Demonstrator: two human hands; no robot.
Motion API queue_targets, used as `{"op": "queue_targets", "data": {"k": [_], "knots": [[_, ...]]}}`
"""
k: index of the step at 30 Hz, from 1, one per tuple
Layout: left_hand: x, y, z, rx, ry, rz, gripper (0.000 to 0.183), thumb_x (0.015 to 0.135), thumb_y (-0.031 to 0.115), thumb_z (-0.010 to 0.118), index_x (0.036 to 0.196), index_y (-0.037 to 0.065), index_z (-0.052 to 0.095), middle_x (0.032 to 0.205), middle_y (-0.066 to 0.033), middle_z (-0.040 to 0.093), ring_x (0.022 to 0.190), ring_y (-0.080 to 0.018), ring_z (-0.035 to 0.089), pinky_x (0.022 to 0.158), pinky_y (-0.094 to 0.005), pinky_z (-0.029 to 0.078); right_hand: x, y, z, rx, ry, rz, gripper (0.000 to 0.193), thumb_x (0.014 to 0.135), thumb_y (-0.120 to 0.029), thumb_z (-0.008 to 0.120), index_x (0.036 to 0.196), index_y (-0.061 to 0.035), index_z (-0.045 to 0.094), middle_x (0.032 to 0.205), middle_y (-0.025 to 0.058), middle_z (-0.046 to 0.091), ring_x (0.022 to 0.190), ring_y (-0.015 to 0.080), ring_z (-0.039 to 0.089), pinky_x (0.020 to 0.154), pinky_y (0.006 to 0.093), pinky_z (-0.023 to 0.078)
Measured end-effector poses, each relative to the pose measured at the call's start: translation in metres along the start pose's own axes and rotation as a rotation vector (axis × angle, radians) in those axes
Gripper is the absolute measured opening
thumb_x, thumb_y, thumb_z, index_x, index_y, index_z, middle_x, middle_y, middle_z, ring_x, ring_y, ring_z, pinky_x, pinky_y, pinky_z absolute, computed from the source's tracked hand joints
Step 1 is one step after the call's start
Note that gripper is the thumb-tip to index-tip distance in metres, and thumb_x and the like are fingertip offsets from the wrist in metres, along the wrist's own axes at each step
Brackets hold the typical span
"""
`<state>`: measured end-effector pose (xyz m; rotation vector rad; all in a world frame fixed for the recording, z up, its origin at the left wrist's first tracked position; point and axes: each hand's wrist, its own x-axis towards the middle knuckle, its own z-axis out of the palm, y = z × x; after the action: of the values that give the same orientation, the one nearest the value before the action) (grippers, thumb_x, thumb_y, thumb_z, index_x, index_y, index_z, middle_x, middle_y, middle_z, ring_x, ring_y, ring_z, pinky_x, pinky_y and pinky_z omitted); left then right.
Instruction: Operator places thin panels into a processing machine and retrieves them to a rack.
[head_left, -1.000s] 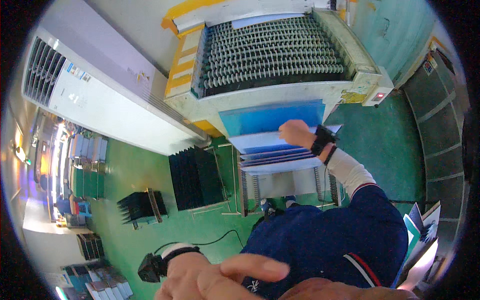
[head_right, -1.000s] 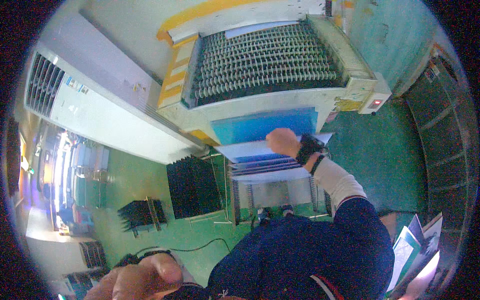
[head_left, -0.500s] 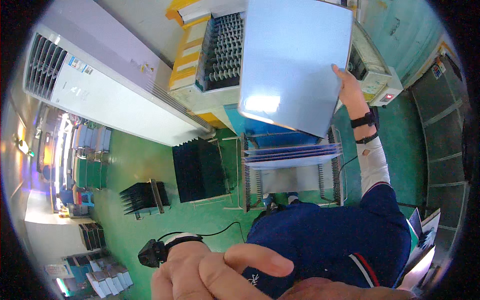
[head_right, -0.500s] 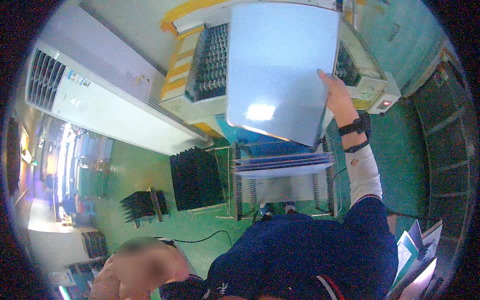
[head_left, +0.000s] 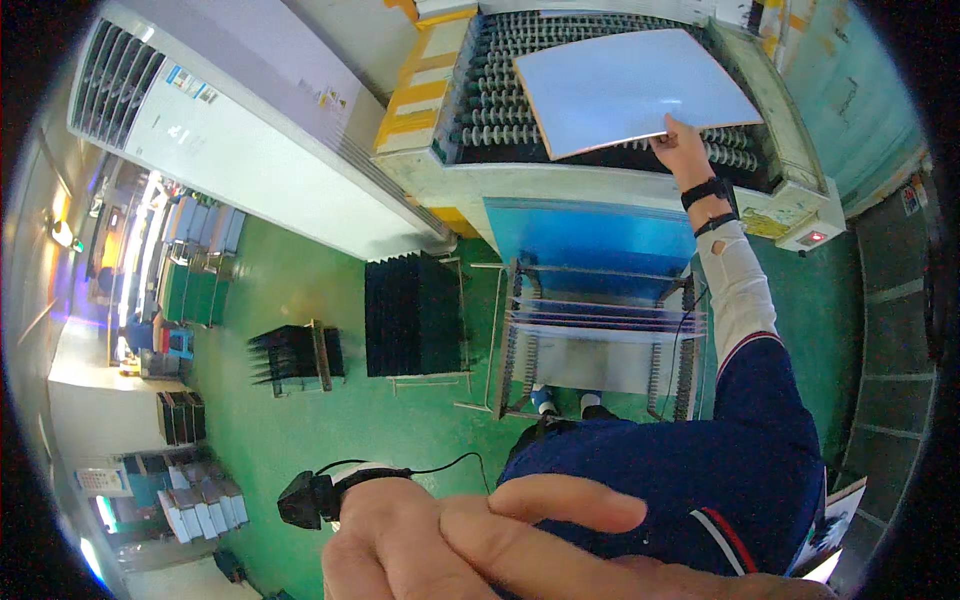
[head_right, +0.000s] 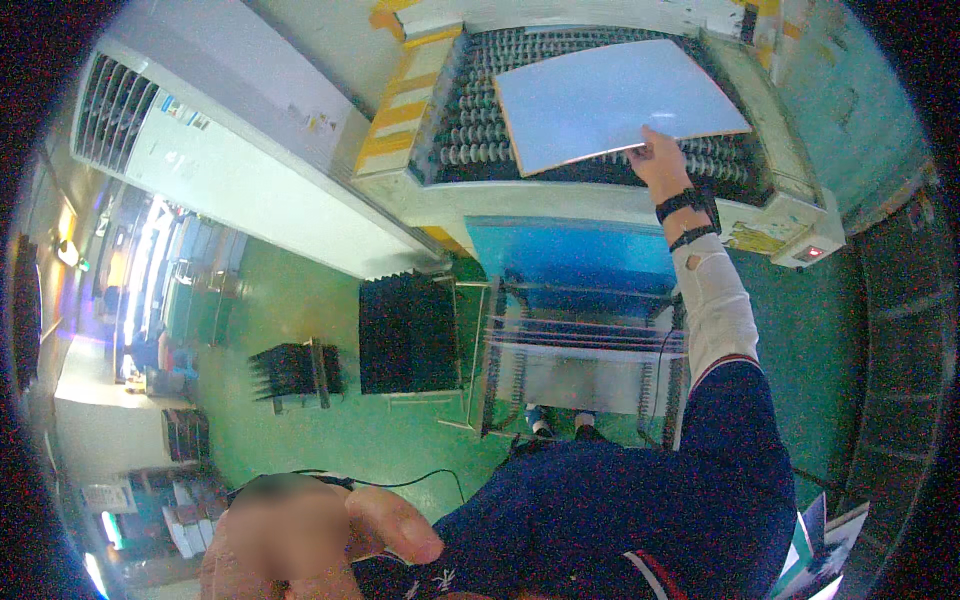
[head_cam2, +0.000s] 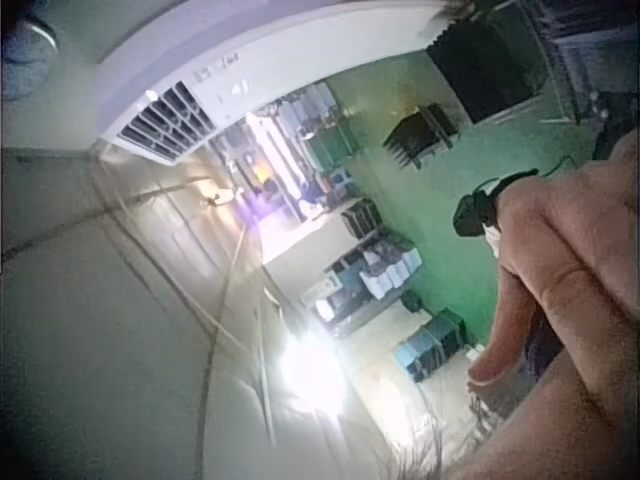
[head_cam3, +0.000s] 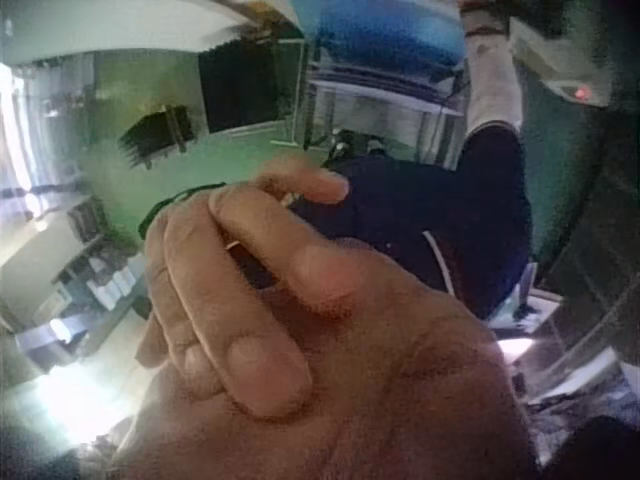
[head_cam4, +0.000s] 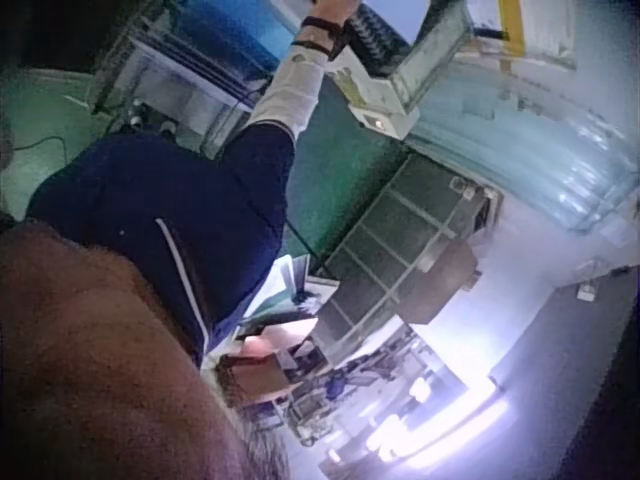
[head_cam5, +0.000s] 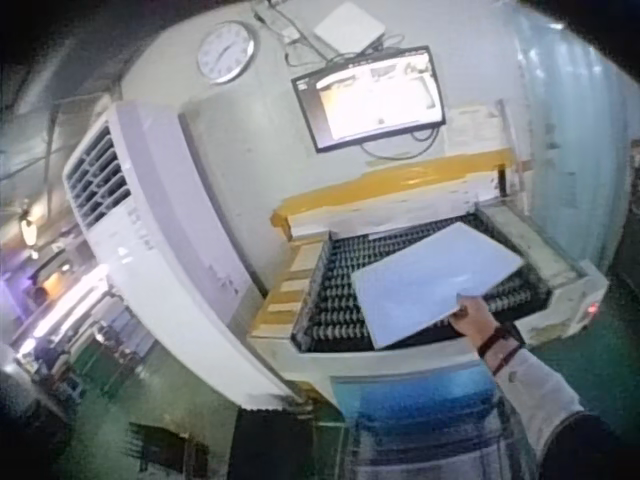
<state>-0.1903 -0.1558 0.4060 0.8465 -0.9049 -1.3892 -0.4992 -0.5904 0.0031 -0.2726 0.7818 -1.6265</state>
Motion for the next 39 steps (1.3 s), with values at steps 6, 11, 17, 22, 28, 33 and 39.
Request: {"op": "queue_targets", "data": {"k": [6,11,17,22,28,33,39], "knots": [[0.014,-0.023,-0.001,-0.137,0.042,0.357,0.023,0.095,0.030,0.049,0.103,0.015,0.064,0.097,0.0021,0.064,0.094,-0.0201,0.060,0.091,-0.0543,0.042,0.112,-0.005,-0.068,-1.041,-0.220,-0.768,0.019,0.082,-0.011,0.067,0.094,0.0021,0.059,0.084,0.0109,0.065,0.079,0.0224,0.066,0.070,0.0331,0.055],[0.028,0.007,0.051,0.329,0.588,0.036,0.023,0.096,0.029,0.046,0.103,0.012,0.059,0.089,-0.0027,0.058,0.090,-0.0191,0.056,0.089,-0.0540,0.042,0.053,-0.014,0.024,-0.288,-0.160,0.281,0.022,0.091,-0.013,0.056,0.105,0.0046,0.055,0.105,0.0175,0.065,0.096,0.0253,0.065,0.074,0.0292,0.056],[0.032,-0.015,0.022,0.124,0.129,0.092,0.024,0.098,0.029,0.043,0.107,0.012,0.056,0.089,-0.0022,0.058,0.085,-0.0179,0.056,0.088,-0.0535,0.043,0.025,-0.032,0.030,-0.444,-0.202,0.258,0.027,0.093,-0.021,0.057,0.109,0.0006,0.059,0.105,0.0127,0.066,0.094,0.0194,0.065,0.069,0.0248,0.054],[0.041,-0.040,-0.007,0.047,-0.165,0.209,0.025,0.099,0.029,0.041,0.110,0.011,0.054,0.092,-0.0009,0.059,0.082,-0.0172,0.056,0.087,-0.0533,0.044,-0.027,-0.026,0.018,-0.597,-0.320,0.259,0.029,0.094,-0.027,0.056,0.109,-0.0031,0.062,0.101,0.0075,0.067,0.085,0.0152,0.063,0.070,0.0270,0.052],[0.029,-0.029,-0.015,0.246,-0.156,0.140,0.026,0.100,0.027,0.039,0.115,0.012,0.052,0.094,0.0009,0.060,0.079,-0.0159,0.056,0.085,-0.0531,0.045,-0.124,0.019,0.006,-0.833,-0.435,0.352,0.024,0.093,-0.028,0.056,0.098,-0.0061,0.064,0.088,0.0058,0.067,0.077,0.0132,0.063,0.067,0.0275,0.051],[0.025,-0.006,0.028,0.412,0.220,-0.179,0.025,0.100,0.025,0.040,0.117,0.012,0.053,0.094,0.0014,0.061,0.079,-0.0142,0.056,0.085,-0.0533,0.045,-0.172,0.062,-0.051,-1.129,-0.548,0.421,0.026,0.090,-0.030,0.060,0.092,-0.0047,0.066,0.082,0.0047,0.067,0.072,0.0123,0.062,0.063,0.0274,0.050],[0.022,-0.013,0.039,0.292,0.255,-0.107,0.024,0.099,0.024,0.041,0.116,0.013,0.054,0.095,0.0012,0.061,0.081,-0.0142,0.056,0.085,-0.0527,0.045,-0.201,0.108,-0.103,-1.674,-0.781,0.108,0.031,0.084,-0.033,0.066,0.086,-0.0022,0.067,0.078,0.0121,0.065,0.072,0.0220,0.063,0.063,0.0362,0.048]]}}
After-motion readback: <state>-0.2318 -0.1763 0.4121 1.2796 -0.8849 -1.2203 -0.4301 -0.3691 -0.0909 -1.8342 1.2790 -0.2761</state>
